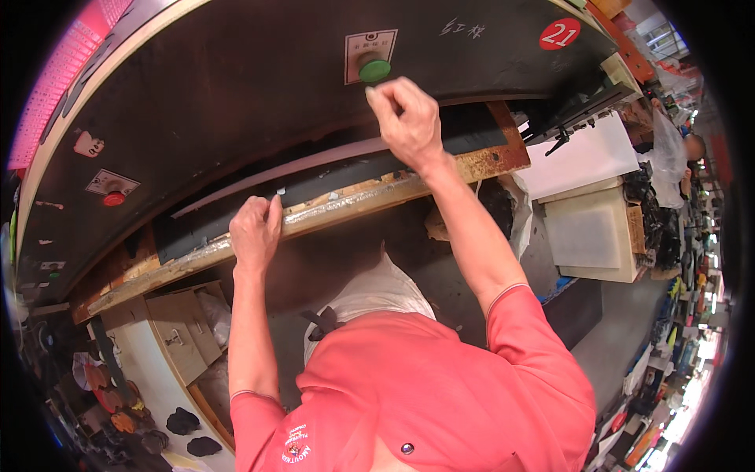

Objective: The person uses a manual die-cutting press to cut multiple shoe-shaped pieces from a black rubber sheet. They repeatedly place the sheet under the press, align a shoe-shaped template, press down to cut, and remove the cut pieces. The person also replaces the rubber sheet mid-task and continues cutting.

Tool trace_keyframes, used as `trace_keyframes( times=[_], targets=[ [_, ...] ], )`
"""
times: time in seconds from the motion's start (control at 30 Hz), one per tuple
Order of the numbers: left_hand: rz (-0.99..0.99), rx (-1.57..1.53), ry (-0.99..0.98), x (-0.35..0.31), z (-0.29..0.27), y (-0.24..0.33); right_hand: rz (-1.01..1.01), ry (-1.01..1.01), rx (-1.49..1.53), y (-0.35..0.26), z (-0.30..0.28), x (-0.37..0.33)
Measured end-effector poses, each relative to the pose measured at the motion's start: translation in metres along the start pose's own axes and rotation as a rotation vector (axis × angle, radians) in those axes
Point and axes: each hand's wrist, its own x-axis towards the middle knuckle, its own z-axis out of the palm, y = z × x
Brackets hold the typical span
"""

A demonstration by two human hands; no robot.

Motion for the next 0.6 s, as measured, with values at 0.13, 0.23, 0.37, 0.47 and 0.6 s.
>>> trace_keyframes(
  times=[0.13, 0.23, 0.37, 0.47, 0.6],
  targets=[
    [-0.023, -0.028, 0.002, 0.002, 0.002, 0.003, 0.210, -0.025, -0.087, 0.012, -0.016, -0.073],
    [-0.030, -0.005, -0.013, 0.003, 0.001, 0.003, 0.284, -0.060, -0.094, 0.020, -0.009, -0.094],
    [-0.036, -0.012, -0.004, 0.003, 0.002, -0.001, 0.322, -0.205, -0.206, 0.021, -0.007, -0.099],
    [-0.041, 0.003, -0.012, 0.006, 0.005, 0.000, 0.333, -0.205, -0.215, 0.024, -0.006, -0.098],
    [-0.026, 0.008, -0.013, 0.018, 0.023, -0.002, 0.347, -0.203, -0.218, 0.043, -0.005, -0.094]
  ],
)
